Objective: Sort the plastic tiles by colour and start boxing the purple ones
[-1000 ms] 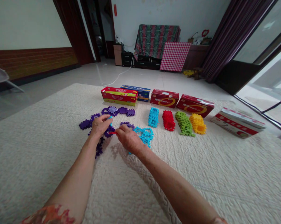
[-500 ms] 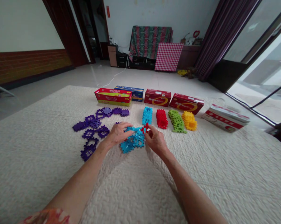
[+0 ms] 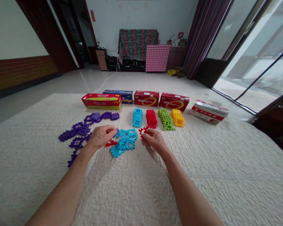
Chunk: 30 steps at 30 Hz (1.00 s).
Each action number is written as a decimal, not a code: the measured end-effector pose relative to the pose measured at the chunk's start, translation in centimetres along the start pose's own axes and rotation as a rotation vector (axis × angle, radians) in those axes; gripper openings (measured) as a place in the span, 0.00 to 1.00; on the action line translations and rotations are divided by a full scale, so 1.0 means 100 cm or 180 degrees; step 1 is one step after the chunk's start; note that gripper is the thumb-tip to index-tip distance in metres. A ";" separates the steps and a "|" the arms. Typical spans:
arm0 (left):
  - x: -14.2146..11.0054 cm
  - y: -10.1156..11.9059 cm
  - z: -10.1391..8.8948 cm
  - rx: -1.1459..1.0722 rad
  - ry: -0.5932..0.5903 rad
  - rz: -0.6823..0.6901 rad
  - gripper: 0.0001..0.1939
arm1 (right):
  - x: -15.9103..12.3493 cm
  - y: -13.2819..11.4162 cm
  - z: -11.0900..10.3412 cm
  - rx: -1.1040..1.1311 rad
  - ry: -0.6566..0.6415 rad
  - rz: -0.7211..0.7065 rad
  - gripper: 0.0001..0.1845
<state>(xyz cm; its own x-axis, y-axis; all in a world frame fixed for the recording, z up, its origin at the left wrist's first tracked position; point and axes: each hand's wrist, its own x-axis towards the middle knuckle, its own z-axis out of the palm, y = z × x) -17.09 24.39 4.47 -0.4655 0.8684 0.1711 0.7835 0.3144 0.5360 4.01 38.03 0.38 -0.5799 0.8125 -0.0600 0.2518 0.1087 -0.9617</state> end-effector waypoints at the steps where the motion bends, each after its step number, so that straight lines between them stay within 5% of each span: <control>1: -0.002 0.009 0.008 -0.0064 -0.0030 0.0126 0.10 | -0.001 -0.001 0.004 0.0325 -0.0091 0.0081 0.15; 6: -0.014 0.038 0.051 0.0529 0.0018 0.0795 0.10 | -0.004 -0.001 0.016 0.0729 -0.0117 0.0135 0.17; 13: -0.017 0.035 0.058 0.0555 0.0028 0.0770 0.14 | 0.003 0.001 -0.002 -0.0944 -0.0014 0.0225 0.08; 18: -0.020 0.035 0.067 0.0198 0.0138 0.1434 0.09 | 0.007 0.004 -0.020 -0.2361 0.0563 0.0121 0.18; 21: -0.020 0.030 0.073 0.0202 -0.0053 0.1893 0.16 | 0.007 0.010 -0.023 -0.2526 0.0747 -0.0256 0.22; 24: -0.018 0.022 0.074 0.0358 -0.0166 0.1973 0.11 | 0.007 0.015 -0.022 -0.2485 0.0667 -0.1164 0.21; 27: -0.017 0.019 0.072 0.0459 -0.0058 0.1877 0.06 | 0.008 0.017 -0.020 -0.2336 0.0226 -0.1917 0.24; 30: -0.016 0.024 0.072 0.0506 0.0203 0.1800 0.06 | 0.009 0.019 -0.018 -0.2301 -0.0177 -0.2082 0.20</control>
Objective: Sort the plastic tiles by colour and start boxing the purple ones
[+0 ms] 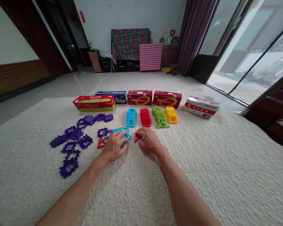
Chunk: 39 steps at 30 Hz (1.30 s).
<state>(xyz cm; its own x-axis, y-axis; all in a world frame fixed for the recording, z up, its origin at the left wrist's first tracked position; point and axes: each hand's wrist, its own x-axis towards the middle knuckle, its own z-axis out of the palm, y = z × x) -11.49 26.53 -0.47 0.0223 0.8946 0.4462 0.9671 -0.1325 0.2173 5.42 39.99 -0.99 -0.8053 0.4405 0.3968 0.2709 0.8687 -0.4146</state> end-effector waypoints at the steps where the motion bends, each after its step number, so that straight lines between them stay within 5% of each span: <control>1: 0.003 0.003 0.001 0.0015 0.0110 -0.0044 0.06 | 0.000 0.000 0.000 0.0026 -0.0047 -0.0037 0.18; 5: 0.019 0.020 0.013 -0.0105 0.0692 -0.0323 0.07 | -0.004 0.000 0.001 0.0082 0.0016 -0.0006 0.13; 9: 0.029 0.027 0.030 -0.0215 0.1342 -0.0559 0.10 | -0.006 0.002 0.000 -0.0279 0.0865 0.0485 0.17; 12: 0.030 0.024 0.035 -0.0218 0.1464 -0.0414 0.10 | -0.001 0.012 -0.002 -0.0722 0.1374 0.0778 0.18; 19: 0.033 0.013 0.023 -0.0072 0.1538 -0.0560 0.11 | 0.016 0.033 0.000 -0.1211 0.1252 0.0675 0.20; 22: 0.034 0.004 0.016 -0.0219 0.1584 -0.0965 0.12 | 0.016 0.036 0.002 -0.1253 0.1202 0.0694 0.20; 26: 0.031 -0.022 0.001 -0.0425 0.1533 -0.2049 0.14 | 0.014 0.039 0.001 -0.1285 0.1221 0.0698 0.23; 31: 0.015 -0.068 -0.030 -0.0431 0.0953 -0.2758 0.18 | 0.015 0.040 0.002 -0.1225 0.1170 0.0532 0.22; 35: 0.000 -0.090 -0.059 -0.0289 -0.0259 -0.2765 0.15 | 0.018 0.041 0.006 -0.1189 0.1120 0.0419 0.21; 39: -0.005 -0.083 -0.080 -0.0177 -0.1351 -0.2874 0.12 | 0.018 0.045 0.009 -0.1162 0.1105 0.0398 0.20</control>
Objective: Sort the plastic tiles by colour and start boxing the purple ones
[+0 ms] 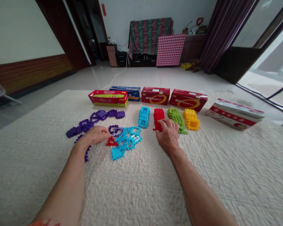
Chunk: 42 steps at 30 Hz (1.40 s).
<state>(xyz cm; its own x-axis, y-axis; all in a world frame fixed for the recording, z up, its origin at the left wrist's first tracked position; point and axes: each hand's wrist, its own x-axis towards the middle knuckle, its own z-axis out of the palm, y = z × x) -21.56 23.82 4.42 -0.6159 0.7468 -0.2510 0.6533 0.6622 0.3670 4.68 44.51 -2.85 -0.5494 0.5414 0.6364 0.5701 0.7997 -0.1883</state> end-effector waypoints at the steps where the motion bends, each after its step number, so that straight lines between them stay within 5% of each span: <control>1: -0.003 0.003 -0.002 0.0076 -0.0156 -0.0092 0.12 | 0.000 0.001 0.000 0.0007 -0.0002 -0.0001 0.20; 6: -0.010 0.017 -0.002 0.0391 -0.0510 -0.0266 0.17 | 0.000 -0.002 -0.003 0.0071 -0.0023 -0.0017 0.20; 22: -0.005 0.008 0.004 0.0330 -0.0383 -0.0068 0.12 | 0.002 -0.017 -0.012 0.0450 -0.0127 -0.0017 0.19; 28: -0.002 0.007 -0.008 0.0488 0.0086 -0.0193 0.13 | 0.002 -0.024 -0.012 0.0781 -0.0004 -0.0166 0.18; 31: -0.002 0.023 -0.002 -0.0021 0.0277 -0.0130 0.10 | 0.001 -0.029 -0.013 0.0983 -0.0016 -0.0253 0.20; 37: -0.002 0.064 0.042 -0.1525 0.0326 0.0311 0.03 | -0.004 -0.048 -0.017 0.1459 -0.0278 -0.0608 0.19; 42: -0.003 0.078 0.058 -0.2298 0.0307 0.0264 0.04 | -0.008 -0.067 -0.021 0.1905 -0.0552 -0.1127 0.23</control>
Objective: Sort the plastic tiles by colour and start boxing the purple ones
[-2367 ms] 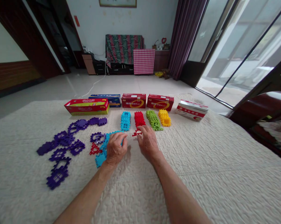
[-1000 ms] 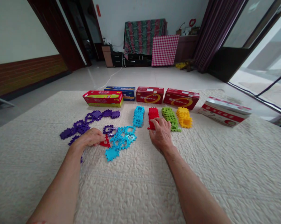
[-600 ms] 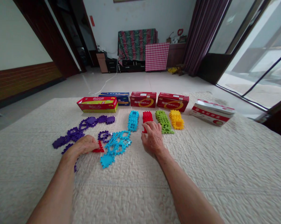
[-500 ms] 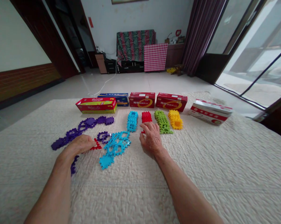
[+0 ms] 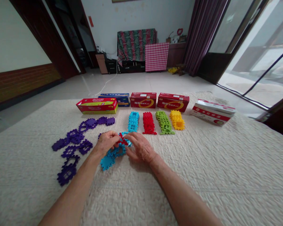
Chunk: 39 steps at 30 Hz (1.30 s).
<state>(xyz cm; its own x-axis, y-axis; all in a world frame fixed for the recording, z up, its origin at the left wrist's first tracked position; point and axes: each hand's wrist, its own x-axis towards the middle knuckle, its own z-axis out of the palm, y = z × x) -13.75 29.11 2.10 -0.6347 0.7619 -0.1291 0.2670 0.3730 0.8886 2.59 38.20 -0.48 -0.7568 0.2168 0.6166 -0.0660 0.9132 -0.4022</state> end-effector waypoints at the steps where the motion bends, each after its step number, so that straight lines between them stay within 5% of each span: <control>1: -0.001 0.001 0.001 -0.0083 0.0039 0.0011 0.04 | 0.001 -0.003 0.001 0.0056 -0.0042 -0.0052 0.22; 14: -0.005 0.004 0.015 -0.0475 -0.0003 0.0184 0.10 | 0.005 -0.007 0.007 -0.0169 0.0048 0.0247 0.12; 20: 0.003 0.000 0.007 -0.0689 0.0423 0.0337 0.12 | -0.002 0.017 -0.001 -0.0342 0.0609 0.0966 0.16; 26: 0.021 -0.016 -0.013 -0.0820 0.1000 0.0293 0.12 | -0.010 0.026 -0.015 -0.0566 0.0146 0.1476 0.20; 33: 0.037 -0.031 -0.027 -0.0852 0.1494 0.0163 0.14 | -0.007 0.017 -0.020 -0.1154 -0.0335 0.1403 0.28; 39: 0.044 -0.038 -0.024 -0.0969 0.1547 0.0190 0.14 | -0.003 0.014 -0.021 -0.0997 -0.0806 0.1241 0.13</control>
<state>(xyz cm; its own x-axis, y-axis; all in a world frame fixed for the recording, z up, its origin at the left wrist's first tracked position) -19.34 29.75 -0.81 -0.9045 0.4193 0.0782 0.1375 0.1130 0.9840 4.04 40.18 0.17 -0.8217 0.5045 0.2651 0.4171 0.8493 -0.3236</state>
